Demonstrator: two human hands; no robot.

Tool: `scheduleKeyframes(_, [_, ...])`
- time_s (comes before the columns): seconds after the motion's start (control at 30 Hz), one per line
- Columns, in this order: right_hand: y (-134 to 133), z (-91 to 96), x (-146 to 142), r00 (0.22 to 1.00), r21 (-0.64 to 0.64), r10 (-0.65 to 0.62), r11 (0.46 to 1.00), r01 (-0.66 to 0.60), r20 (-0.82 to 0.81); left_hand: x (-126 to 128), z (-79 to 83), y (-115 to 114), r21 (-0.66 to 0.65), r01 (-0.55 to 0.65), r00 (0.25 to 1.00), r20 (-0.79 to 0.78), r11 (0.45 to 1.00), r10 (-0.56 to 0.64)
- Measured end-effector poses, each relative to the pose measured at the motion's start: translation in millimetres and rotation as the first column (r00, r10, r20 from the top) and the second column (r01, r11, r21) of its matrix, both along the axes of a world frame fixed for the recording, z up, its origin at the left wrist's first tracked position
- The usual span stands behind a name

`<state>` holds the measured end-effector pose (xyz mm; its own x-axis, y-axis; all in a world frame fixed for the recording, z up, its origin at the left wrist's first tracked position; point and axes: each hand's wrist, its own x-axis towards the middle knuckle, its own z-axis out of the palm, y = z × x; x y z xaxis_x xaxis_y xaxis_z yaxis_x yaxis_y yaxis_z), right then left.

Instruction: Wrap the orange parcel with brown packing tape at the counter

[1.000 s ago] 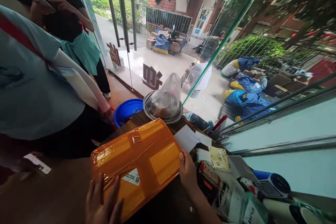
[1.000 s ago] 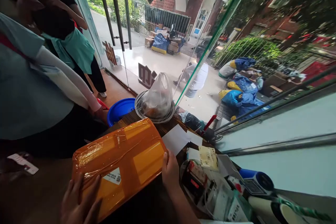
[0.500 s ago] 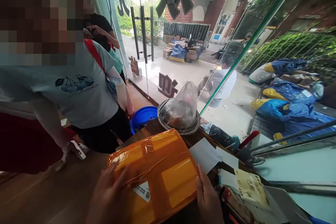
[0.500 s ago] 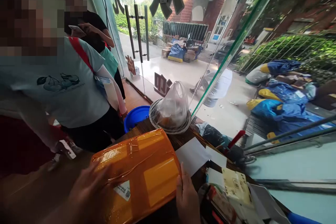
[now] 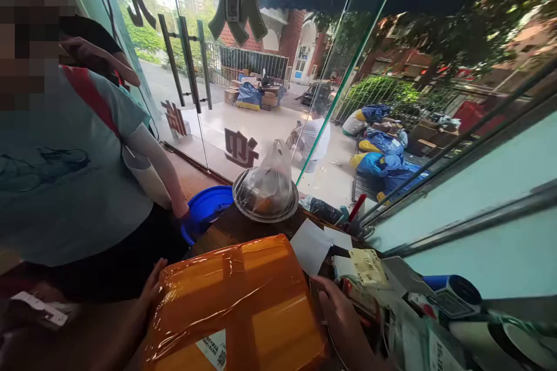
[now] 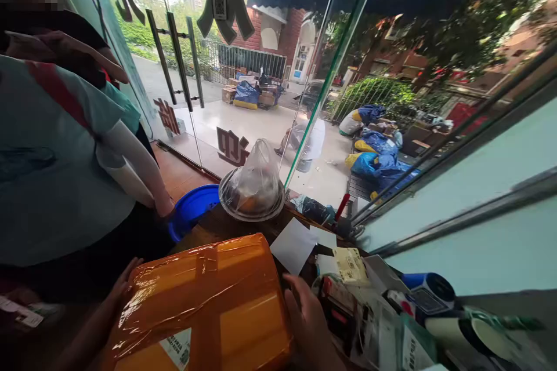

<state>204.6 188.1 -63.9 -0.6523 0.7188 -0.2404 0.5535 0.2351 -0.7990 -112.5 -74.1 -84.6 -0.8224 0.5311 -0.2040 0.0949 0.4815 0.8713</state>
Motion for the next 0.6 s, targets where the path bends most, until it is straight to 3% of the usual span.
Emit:
scheduleKeyframes(0.03, [11.0, 13.4, -18.9, 1.000, 0.055, 0.012, 0.998, -0.012, 0.003, -0.9, -1.1, -0.4, 0.022, 0.010, 0.997, 0.078, 1.000, -0.012])
scheduleKeyframes(0.1, [29.3, 32.2, -64.4, 0.988, 0.178, 0.153, 0.972, -0.153, 0.013, -4.5, 4.1, 0.1, 0.046, 0.062, 0.987, 0.148, 0.997, -0.068])
scheduleKeyframes(0.17, [37.7, 38.3, -106.4, 0.939, 0.336, 0.330, 0.877, -0.343, 0.099, -11.5, 18.6, 4.2, -0.038, 0.224, 0.975, 0.014, 0.974, -0.224])
scheduleKeyframes(0.23, [35.9, 36.1, -132.8, 0.897, 0.455, 0.381, 0.773, -0.442, 0.224, -17.1, 37.7, 16.2, -0.272, 0.391, 0.860, -0.234, 0.879, -0.454])
scheduleKeyframes(0.3, [27.7, 32.7, -143.0, 0.887, 0.499, 0.359, 0.734, -0.461, 0.291, -13.7, 54.9, 39.0, -0.480, 0.436, 0.697, -0.355, 0.761, -0.624])
scheduleKeyframes(0.37, [17.6, 31.8, -146.0, 0.883, 0.499, 0.354, 0.730, -0.468, 0.310, 0.8, 65.9, 71.3, -0.544, 0.506, 0.561, -0.382, 0.669, -0.735])
scheduleKeyframes(0.4, [12.9, 32.3, -147.9, 0.874, 0.496, 0.366, 0.721, -0.484, 0.320, 10.7, 69.1, 89.1, -0.527, 0.541, 0.513, -0.410, 0.655, -0.754])
scheduleKeyframes(0.5, [4.2, 34.5, -159.8, 0.830, 0.470, 0.442, 0.684, -0.558, 0.341, 34.4, 74.8, 134.4, -0.456, 0.633, 0.460, -0.428, 0.625, -0.778])
scheduleKeyframes(0.6, [5.9, 36.2, -162.5, 0.781, 0.442, 0.527, 0.644, -0.625, 0.336, 26.0, 79.1, 137.5, -0.400, 0.702, 0.452, -0.390, 0.590, -0.802])
